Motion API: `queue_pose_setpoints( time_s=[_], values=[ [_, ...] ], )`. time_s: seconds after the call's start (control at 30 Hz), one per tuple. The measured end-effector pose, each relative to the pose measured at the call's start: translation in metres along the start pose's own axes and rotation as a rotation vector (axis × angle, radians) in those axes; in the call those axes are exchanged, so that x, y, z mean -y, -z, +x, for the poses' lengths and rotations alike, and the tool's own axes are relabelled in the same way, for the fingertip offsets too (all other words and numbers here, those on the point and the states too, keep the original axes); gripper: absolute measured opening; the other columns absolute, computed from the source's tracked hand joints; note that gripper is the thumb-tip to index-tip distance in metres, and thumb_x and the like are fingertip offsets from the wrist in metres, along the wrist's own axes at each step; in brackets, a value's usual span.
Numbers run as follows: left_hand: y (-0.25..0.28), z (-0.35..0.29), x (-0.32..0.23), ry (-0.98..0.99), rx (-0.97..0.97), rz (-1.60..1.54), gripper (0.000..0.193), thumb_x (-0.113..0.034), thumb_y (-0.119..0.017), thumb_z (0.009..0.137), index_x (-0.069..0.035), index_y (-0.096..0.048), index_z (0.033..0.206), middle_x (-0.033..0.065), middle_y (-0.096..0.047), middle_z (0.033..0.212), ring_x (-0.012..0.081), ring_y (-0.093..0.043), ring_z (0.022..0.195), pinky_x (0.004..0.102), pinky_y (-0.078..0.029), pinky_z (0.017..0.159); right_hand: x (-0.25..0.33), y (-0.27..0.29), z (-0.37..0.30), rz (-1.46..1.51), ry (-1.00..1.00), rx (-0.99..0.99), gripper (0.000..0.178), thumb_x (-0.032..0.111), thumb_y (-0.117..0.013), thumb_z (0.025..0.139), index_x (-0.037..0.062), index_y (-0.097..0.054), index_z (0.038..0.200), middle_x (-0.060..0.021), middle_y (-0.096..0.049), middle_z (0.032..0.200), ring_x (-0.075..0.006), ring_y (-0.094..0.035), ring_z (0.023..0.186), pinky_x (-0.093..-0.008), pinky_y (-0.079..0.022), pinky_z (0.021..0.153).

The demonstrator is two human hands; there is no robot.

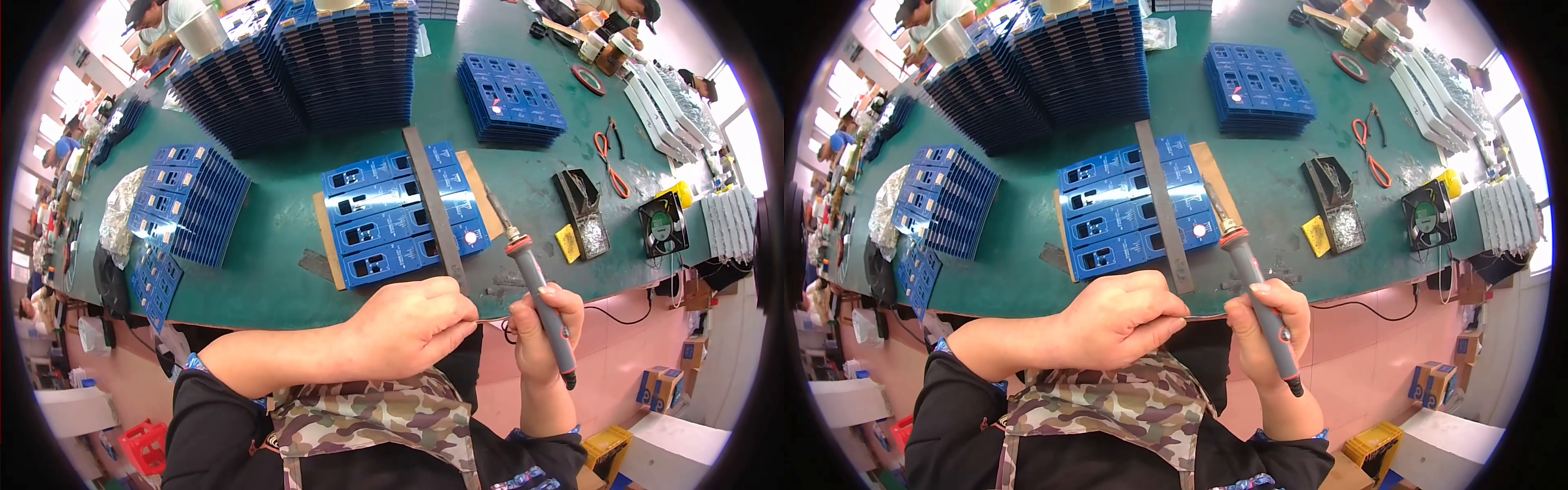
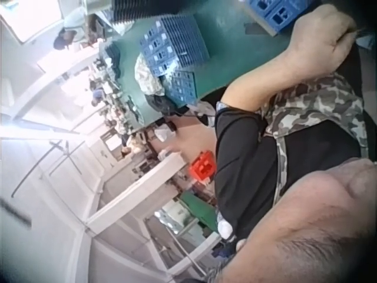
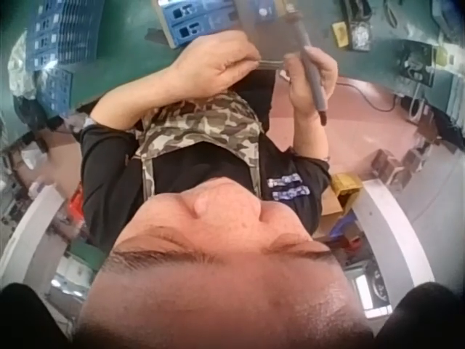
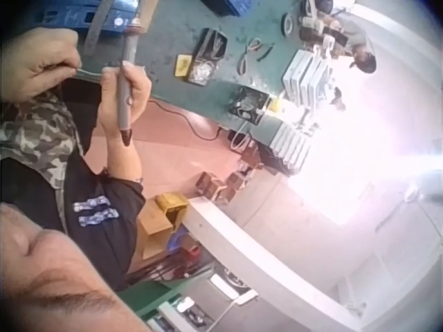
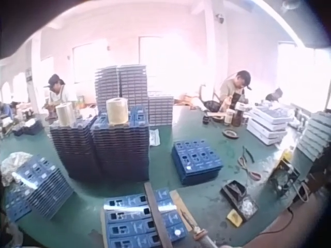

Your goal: The person solders electronic components onto circuit board panels using a soldering iron and solder wire while holding the pieces with a metal bar.

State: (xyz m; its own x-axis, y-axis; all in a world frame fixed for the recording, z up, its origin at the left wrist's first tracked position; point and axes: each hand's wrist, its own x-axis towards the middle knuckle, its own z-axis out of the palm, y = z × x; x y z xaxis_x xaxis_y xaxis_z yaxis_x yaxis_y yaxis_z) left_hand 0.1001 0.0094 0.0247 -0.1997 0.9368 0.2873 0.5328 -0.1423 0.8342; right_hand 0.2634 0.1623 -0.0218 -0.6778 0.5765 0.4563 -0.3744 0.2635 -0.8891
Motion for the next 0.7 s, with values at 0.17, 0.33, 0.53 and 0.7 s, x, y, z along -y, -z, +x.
queue_pose_setpoints(
  time_s=[0.17,0.33,0.53,0.7],
  values=[
    [0.032,0.017,0.01,-0.058,-0.041,0.237,0.004,-0.006,-0.068,0.086,-0.006,-0.064,0.088,0.0074,-0.059,0.077,0.0262,-0.058,0.067,0.0354,-0.048,0.057,-0.005,0.016,0.019,-0.094,0.017,-0.101,0.036,-0.005,-0.066,0.089,0.0042,-0.05,0.12,-0.0077,-0.061,0.082,-0.0118,-0.056,0.067,-0.0242,-0.047,0.059],
    [0.087,0.038,0.028,0.098,-0.259,0.296,0.006,-0.001,-0.065,0.088,0.0,-0.066,0.093,0.0058,-0.059,0.081,0.0135,-0.055,0.07,0.0259,-0.044,0.062,-0.006,0.047,0.051,-0.023,-0.045,-0.103,0.039,0.02,-0.062,0.097,-0.0003,-0.05,0.129,-0.0084,-0.062,0.086,-0.0101,-0.056,0.07,-0.0237,-0.047,0.061],
    [0.101,0.059,0.036,0.182,-0.276,0.331,0.008,-0.001,-0.063,0.089,0.001,-0.067,0.096,0.0064,-0.058,0.081,0.014,-0.056,0.072,0.0256,-0.045,0.064,-0.01,0.047,0.078,-0.095,-0.047,-0.044,0.043,0.025,-0.062,0.094,-0.004,-0.057,0.125,-0.0072,-0.061,0.093,-0.0114,-0.057,0.078,-0.0229,-0.047,0.067],
    [0.106,0.082,0.074,0.13,-0.219,0.669,0.01,-0.008,-0.06,0.089,-0.001,-0.066,0.093,0.0114,-0.063,0.085,0.0289,-0.063,0.08,0.0366,-0.05,0.071,-0.02,0.041,0.105,-0.081,-0.298,-0.047,0.025,0.006,-0.066,0.087,-0.0025,-0.062,0.11,-0.0046,-0.064,0.093,-0.0092,-0.058,0.081,-0.025,-0.047,0.072]
  ],
)
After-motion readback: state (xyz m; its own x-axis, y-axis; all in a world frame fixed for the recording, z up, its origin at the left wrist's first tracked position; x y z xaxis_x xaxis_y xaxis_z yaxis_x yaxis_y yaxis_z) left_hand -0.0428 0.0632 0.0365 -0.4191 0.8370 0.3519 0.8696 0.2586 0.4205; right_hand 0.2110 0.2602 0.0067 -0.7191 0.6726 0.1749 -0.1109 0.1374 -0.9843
